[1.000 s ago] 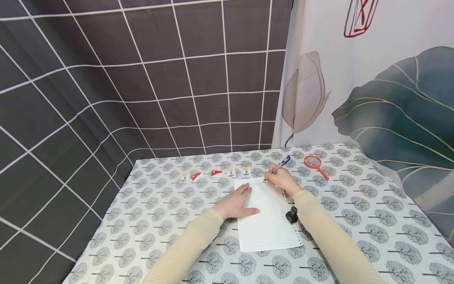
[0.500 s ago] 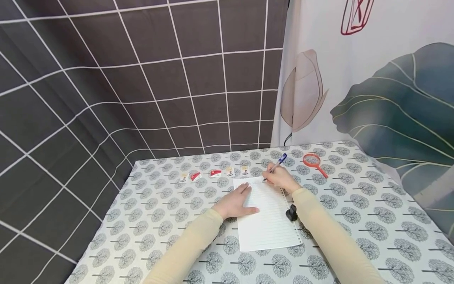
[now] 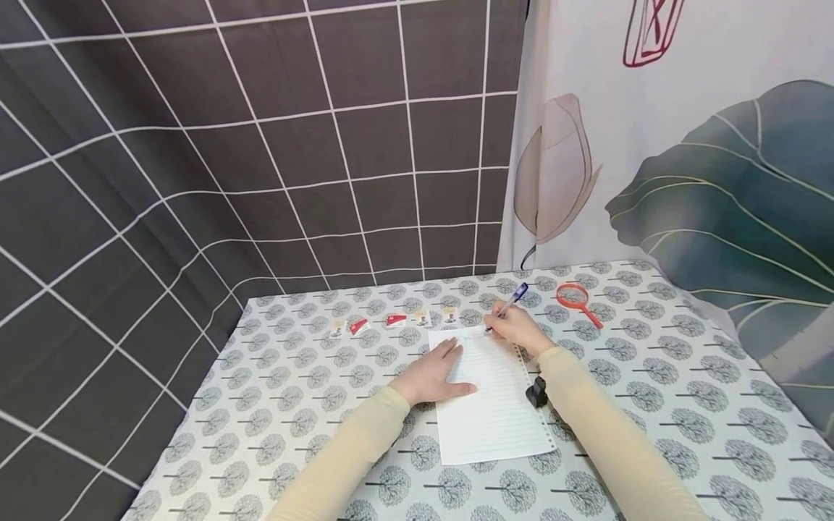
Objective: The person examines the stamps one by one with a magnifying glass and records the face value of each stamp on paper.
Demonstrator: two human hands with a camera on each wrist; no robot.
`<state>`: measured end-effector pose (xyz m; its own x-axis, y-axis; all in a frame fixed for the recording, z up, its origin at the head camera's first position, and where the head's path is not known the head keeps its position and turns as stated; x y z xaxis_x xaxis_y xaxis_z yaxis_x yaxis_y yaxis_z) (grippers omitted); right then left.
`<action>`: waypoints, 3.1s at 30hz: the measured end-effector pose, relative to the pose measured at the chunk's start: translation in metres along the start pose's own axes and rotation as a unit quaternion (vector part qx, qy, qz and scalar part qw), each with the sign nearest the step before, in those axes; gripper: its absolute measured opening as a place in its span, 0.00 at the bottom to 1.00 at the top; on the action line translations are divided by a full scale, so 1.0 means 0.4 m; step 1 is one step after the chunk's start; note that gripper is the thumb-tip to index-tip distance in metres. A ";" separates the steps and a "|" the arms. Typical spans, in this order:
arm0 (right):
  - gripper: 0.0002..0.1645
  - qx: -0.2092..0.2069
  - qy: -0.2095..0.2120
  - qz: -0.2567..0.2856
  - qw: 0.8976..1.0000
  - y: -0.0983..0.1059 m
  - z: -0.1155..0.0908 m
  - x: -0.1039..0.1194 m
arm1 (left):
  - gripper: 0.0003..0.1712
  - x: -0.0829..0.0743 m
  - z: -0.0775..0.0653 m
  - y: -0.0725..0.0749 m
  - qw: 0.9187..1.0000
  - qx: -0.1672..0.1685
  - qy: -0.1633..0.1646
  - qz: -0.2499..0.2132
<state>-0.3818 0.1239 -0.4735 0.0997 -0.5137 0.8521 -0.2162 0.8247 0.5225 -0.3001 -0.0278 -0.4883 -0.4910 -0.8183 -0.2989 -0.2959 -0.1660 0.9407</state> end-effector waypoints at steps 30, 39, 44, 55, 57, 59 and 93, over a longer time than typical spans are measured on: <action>0.11 -0.014 -0.023 0.016 1.000 0.014 0.006 -0.022 | 0.54 -0.002 -0.006 0.011 1.000 -0.009 -0.008 -0.001; 0.11 -0.010 -0.030 0.043 0.999 0.039 -0.010 -0.044 | 0.53 -0.004 -0.005 0.010 1.000 -0.008 -0.016 -0.004; 0.12 0.012 -0.026 0.072 0.997 0.043 -0.023 -0.045 | 0.53 -0.001 -0.006 0.007 1.000 -0.006 -0.014 -0.005; 0.10 0.002 0.001 -0.012 1.000 0.094 -0.018 -0.041 | 0.54 -0.004 -0.010 0.012 1.000 -0.007 -0.012 -0.008; 0.12 -0.002 -0.005 -0.025 1.000 0.107 -0.022 -0.042 | 0.54 -0.004 -0.010 0.012 1.000 -0.007 -0.012 -0.009; 0.14 -0.007 -0.008 -0.038 0.999 0.118 -0.028 -0.041 | 0.54 -0.005 -0.010 0.013 1.000 -0.007 -0.012 -0.010; 0.10 -0.042 0.199 -0.174 0.963 0.192 -0.103 0.032 | 0.54 -0.003 -0.012 0.002 1.000 0.002 -0.016 -0.007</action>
<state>-0.3569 0.1905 -0.4211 0.5206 -0.6452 0.5592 -0.0252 0.6430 0.7654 -0.2961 -0.0296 -0.4865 -0.5118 -0.7982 -0.3177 -0.3059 -0.1763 0.9356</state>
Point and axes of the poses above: each hand's wrist, its own z-axis towards the middle knuckle, its own y-axis out of the back of the hand, x = y × z, the point moved 10 cm from there along z, towards the middle knuckle, and after that the axes turned 1 degree about x, right-handed, at the moved point
